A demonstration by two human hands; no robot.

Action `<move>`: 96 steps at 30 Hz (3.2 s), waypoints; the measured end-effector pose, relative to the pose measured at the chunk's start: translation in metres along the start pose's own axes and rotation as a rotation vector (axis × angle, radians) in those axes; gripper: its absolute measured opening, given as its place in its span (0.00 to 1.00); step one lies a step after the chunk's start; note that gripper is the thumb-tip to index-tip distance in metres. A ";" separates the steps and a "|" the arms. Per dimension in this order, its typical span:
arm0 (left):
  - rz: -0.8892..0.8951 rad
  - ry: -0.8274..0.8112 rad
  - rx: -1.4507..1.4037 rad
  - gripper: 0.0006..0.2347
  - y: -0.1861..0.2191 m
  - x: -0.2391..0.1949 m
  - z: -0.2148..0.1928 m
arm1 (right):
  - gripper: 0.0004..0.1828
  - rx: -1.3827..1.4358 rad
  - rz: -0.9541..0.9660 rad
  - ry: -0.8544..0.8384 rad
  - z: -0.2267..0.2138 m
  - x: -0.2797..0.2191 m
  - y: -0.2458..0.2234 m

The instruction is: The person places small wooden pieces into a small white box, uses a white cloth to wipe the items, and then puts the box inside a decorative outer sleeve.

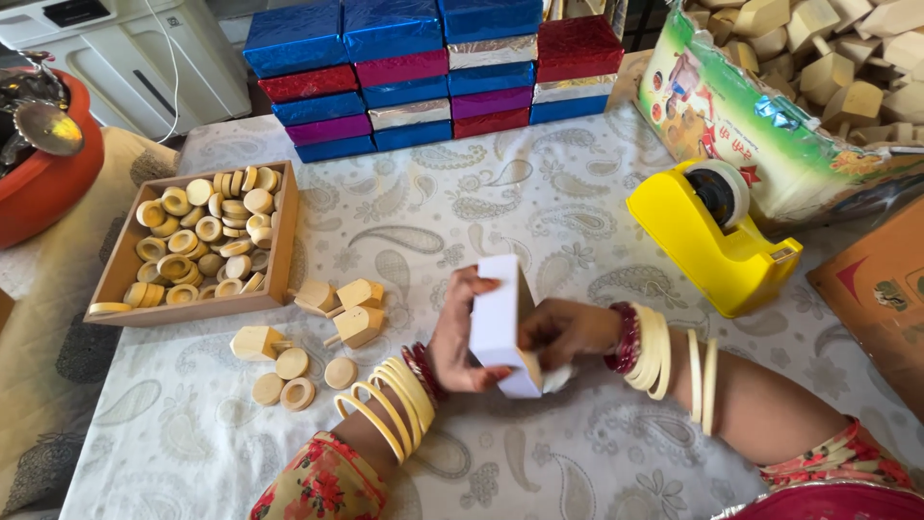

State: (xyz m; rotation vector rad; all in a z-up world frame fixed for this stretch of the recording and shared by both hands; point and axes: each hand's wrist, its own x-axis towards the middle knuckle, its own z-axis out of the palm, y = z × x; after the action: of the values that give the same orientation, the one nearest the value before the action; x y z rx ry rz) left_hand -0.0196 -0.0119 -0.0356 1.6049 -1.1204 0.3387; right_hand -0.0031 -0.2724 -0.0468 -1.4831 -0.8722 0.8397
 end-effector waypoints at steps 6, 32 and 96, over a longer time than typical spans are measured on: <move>-0.223 0.004 -0.430 0.42 0.011 0.006 -0.011 | 0.11 0.617 -0.276 0.368 0.003 -0.010 -0.054; -0.029 0.092 0.075 0.40 0.026 0.008 0.003 | 0.19 -1.348 -0.077 0.241 0.026 0.019 -0.051; -0.216 -0.034 0.434 0.08 0.048 0.023 0.012 | 0.11 -0.497 -0.435 0.933 0.007 0.006 -0.050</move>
State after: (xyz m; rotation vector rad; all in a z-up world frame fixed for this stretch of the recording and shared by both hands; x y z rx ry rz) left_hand -0.0501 -0.0316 0.0057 2.1002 -0.9271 0.4325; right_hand -0.0098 -0.2609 0.0025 -1.7571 -0.6425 -0.4318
